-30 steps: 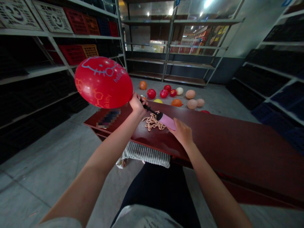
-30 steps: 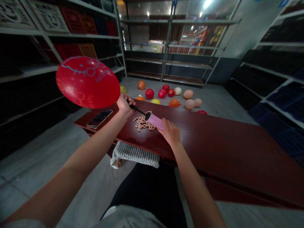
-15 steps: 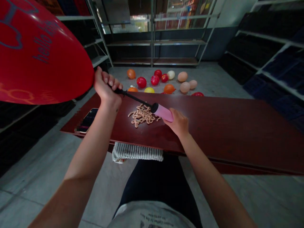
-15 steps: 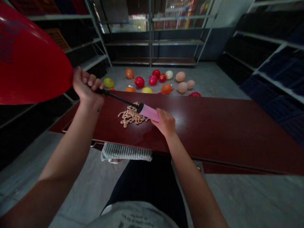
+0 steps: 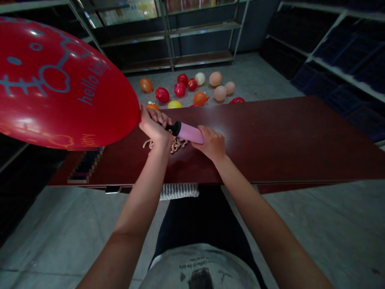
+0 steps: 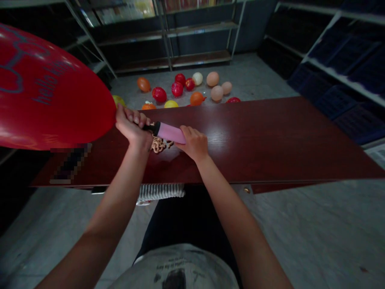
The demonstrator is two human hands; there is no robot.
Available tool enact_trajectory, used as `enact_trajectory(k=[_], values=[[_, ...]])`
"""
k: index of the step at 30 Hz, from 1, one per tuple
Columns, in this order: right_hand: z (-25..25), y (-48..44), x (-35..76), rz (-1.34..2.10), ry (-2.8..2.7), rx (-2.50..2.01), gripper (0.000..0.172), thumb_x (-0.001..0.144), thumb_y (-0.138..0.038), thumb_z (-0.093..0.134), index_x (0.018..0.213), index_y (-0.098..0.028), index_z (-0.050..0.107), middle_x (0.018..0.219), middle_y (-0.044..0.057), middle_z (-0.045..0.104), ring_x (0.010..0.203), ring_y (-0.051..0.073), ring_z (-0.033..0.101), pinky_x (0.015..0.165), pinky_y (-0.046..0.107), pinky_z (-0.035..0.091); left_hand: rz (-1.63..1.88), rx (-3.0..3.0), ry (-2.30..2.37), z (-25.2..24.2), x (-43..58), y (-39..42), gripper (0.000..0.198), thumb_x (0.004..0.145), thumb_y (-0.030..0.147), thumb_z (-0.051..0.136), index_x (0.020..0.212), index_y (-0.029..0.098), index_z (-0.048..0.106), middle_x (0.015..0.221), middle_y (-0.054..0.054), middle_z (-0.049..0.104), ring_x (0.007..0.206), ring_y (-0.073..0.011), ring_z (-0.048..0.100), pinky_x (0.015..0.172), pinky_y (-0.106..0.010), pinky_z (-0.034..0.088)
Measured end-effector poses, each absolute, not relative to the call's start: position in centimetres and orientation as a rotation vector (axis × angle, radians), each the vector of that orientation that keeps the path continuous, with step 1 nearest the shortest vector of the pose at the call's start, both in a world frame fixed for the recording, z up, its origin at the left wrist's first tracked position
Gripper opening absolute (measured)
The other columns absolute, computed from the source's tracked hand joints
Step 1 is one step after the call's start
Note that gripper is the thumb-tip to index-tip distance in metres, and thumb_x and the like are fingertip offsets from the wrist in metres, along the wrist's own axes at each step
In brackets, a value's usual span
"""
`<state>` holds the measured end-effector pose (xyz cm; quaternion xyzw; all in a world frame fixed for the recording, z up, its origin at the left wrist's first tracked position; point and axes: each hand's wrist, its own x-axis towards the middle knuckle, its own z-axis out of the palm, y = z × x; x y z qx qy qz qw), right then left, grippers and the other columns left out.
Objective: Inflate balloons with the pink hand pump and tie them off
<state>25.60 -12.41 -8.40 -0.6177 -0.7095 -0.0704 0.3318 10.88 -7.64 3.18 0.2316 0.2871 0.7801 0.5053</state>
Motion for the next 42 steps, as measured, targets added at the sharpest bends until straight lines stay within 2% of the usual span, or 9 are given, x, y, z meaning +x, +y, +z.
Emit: enact_trajectory(k=[6,12,27,34,42], values=[[-8.5,-12.4,25.1,-0.209,-1.891,-1.603,0.048,0.082,-0.042,0.067,0.123,-0.021,0.055,0.112,0.009,0.069,0.097,0.025,0.065,0.078,0.033,0.044,1.847,0.577,0.681,2.9,9.7,-7.8,0.049,0.100,0.029,0.041,0.054,0.020,0.028,0.044,0.005,0.024,0.032,-0.0072,0.024,0.038,-0.024,0.027],[-8.4,-12.7,24.7,-0.289,-1.994,-1.558,0.047,0.085,-0.045,0.064,0.124,-0.020,0.055,0.109,0.009,0.070,0.095,0.023,0.065,0.078,0.032,0.044,1.842,0.525,0.645,3.6,6.6,-8.3,0.046,0.100,0.026,0.039,0.055,0.020,0.028,0.044,0.006,0.024,0.032,-0.0069,0.023,0.039,-0.024,0.024],[-7.6,-13.8,24.0,-0.329,-2.115,-1.480,0.044,0.092,-0.046,0.054,0.125,-0.018,0.055,0.105,0.009,0.070,0.095,0.022,0.065,0.077,0.031,0.043,1.881,0.539,0.572,8.7,-3.6,-10.8,0.041,0.099,0.026,0.033,0.060,0.019,0.024,0.042,0.007,0.024,0.035,-0.0069,0.021,0.041,-0.022,0.025],[-7.9,-13.4,24.3,-0.253,-2.032,-1.534,0.044,0.087,-0.046,0.062,0.120,-0.019,0.057,0.106,0.009,0.071,0.095,0.023,0.066,0.077,0.031,0.044,1.929,0.690,0.546,9.7,-1.5,-11.1,0.046,0.101,0.028,0.032,0.057,0.018,0.025,0.044,0.007,0.020,0.036,-0.0069,0.017,0.040,-0.023,0.023],[-8.6,-12.8,24.8,-0.236,-1.951,-1.529,0.044,0.080,-0.043,0.069,0.116,-0.019,0.059,0.104,0.008,0.073,0.088,0.022,0.068,0.074,0.030,0.045,1.880,0.670,0.594,7.4,3.4,-8.2,0.049,0.099,0.031,0.042,0.054,0.019,0.026,0.045,0.006,0.019,0.034,-0.0069,0.018,0.038,-0.023,0.021]])
